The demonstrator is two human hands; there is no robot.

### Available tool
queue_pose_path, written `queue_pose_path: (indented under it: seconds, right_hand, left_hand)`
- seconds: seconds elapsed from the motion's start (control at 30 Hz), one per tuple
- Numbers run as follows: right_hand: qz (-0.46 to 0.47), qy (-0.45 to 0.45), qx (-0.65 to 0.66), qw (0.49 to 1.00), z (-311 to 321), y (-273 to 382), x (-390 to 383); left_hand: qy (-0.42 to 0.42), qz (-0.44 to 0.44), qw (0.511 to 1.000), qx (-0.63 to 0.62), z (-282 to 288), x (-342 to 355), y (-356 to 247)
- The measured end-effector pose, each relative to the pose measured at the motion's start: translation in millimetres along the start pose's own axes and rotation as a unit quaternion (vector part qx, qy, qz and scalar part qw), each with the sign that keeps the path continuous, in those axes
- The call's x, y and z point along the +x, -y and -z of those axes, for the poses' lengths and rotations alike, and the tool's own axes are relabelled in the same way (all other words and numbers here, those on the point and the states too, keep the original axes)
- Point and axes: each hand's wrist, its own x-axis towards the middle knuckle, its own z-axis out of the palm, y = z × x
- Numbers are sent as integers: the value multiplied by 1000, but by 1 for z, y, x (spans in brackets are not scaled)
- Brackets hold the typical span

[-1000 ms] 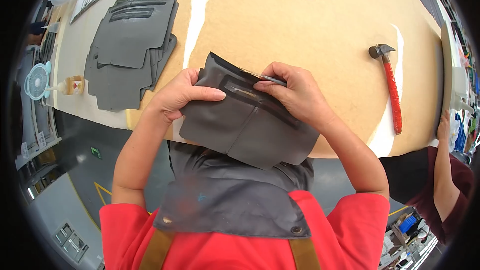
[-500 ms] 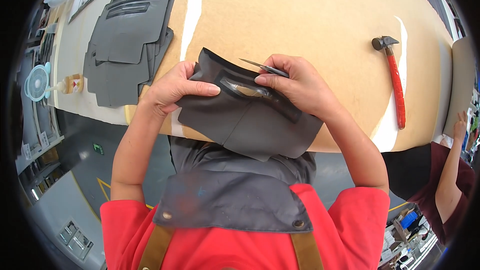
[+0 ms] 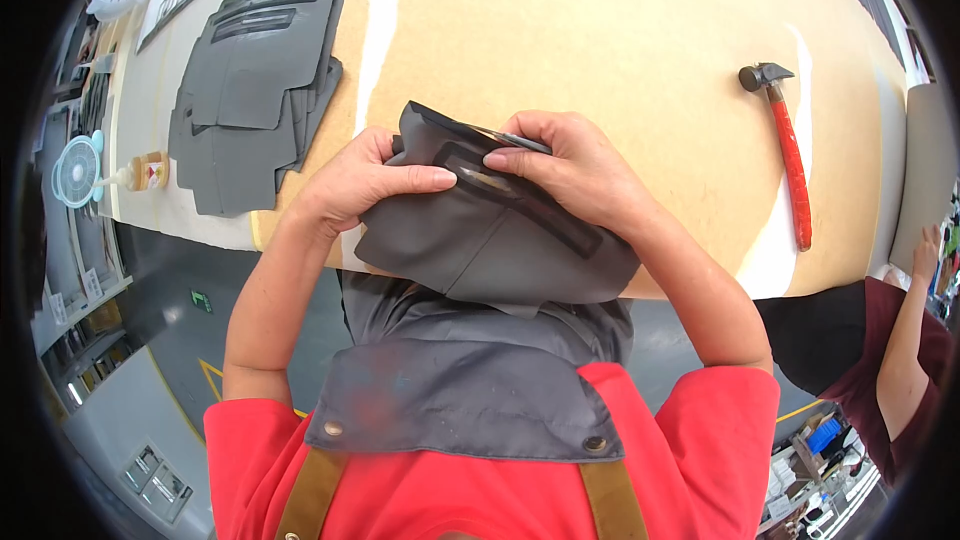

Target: The recorder is gluing and assembling leather components for a bag or accessory.

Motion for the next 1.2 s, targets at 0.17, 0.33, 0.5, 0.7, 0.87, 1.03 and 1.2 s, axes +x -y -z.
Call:
queue_pose_path:
  seconds: [0.17,0.33,0.5,0.7,0.87,1.03,1.2]
  right_hand:
    - [58,-17,-31,998,-3,-5,2]
    - [55,-44,-82,994,-1,-3,1]
    - [36,-49,-72,996,1,-1,-5]
    - [143,-148,-64,976,11,-5,-25]
    - [61,-79,68,993,-4,-4,-40]
    - [37,-106,38,993,-9,-9,-37]
    - [44,-117,18,992,-10,-10,-34]
  left_hand:
    - [31,8,999,-17,4,1,-1]
    - [19,16,1000,17,3,-2,-7]
    - [-16,-14,1000,22,2,-3,-6]
    - [-31,-11,999,8,4,1,-3]
    - [-24,-13,1000,9,7,5,-3]
    - [-10,-14,1000,-13,6,5,-2]
    - [-5,-5,1000,-15,6,5,-4]
